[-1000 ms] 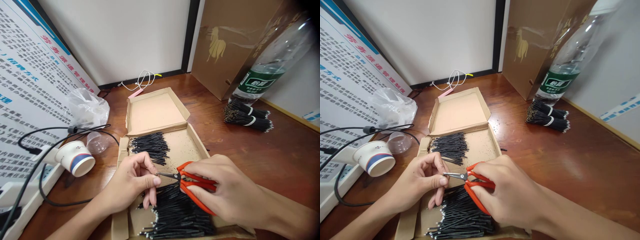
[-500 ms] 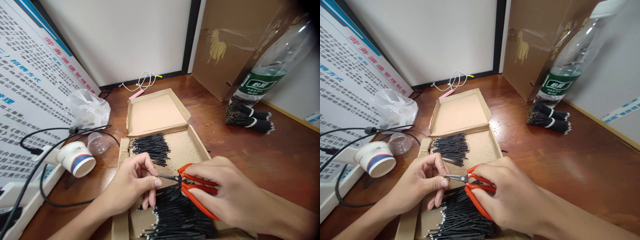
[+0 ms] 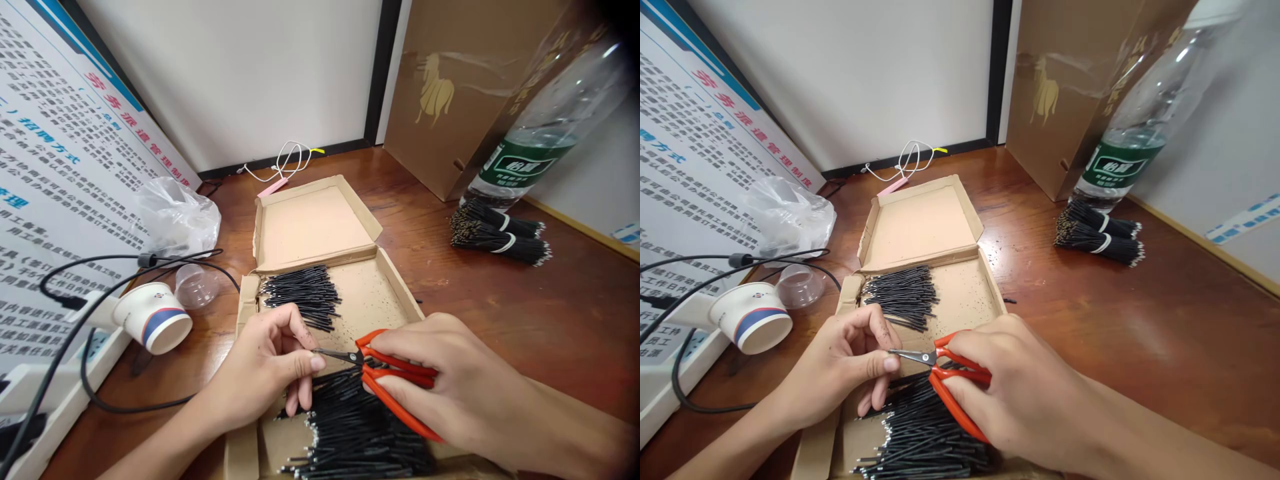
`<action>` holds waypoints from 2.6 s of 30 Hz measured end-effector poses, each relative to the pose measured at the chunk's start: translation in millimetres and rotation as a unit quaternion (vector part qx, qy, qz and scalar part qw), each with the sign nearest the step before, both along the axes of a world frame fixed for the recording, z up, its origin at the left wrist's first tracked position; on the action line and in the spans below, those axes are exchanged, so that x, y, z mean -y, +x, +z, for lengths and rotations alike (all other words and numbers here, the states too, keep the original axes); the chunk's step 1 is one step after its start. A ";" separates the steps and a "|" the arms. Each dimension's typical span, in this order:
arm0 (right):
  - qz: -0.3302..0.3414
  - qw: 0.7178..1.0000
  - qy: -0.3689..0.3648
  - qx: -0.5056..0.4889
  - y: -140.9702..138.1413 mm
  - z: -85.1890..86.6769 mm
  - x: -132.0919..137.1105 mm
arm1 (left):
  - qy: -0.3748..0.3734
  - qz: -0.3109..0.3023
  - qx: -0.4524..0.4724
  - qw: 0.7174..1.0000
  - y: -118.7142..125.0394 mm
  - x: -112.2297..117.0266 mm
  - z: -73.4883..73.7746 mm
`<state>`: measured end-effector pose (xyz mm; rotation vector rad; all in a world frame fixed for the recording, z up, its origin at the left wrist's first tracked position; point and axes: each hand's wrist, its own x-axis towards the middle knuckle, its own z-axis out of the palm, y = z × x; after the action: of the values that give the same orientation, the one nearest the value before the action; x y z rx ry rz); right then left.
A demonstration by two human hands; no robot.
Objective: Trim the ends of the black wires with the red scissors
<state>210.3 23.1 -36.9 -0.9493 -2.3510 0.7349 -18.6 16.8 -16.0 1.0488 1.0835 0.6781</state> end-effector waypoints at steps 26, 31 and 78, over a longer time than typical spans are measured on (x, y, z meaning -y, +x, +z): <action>0.007 1.000 0.000 0.001 0.5 2.6 0.0 | 0.018 0.012 -0.042 0.999 2.0 0.8 3.6; 0.004 1.000 -0.009 0.003 -0.2 2.7 -0.6 | 0.018 0.017 -0.043 0.999 2.6 0.4 3.9; -0.038 0.999 -0.007 -0.007 -2.1 1.9 1.8 | 0.021 0.028 -0.031 0.999 2.7 -0.2 3.3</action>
<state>208.2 21.3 -34.9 -1.0300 -2.2870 0.7254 -15.9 16.9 -12.7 1.0839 1.1607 0.7199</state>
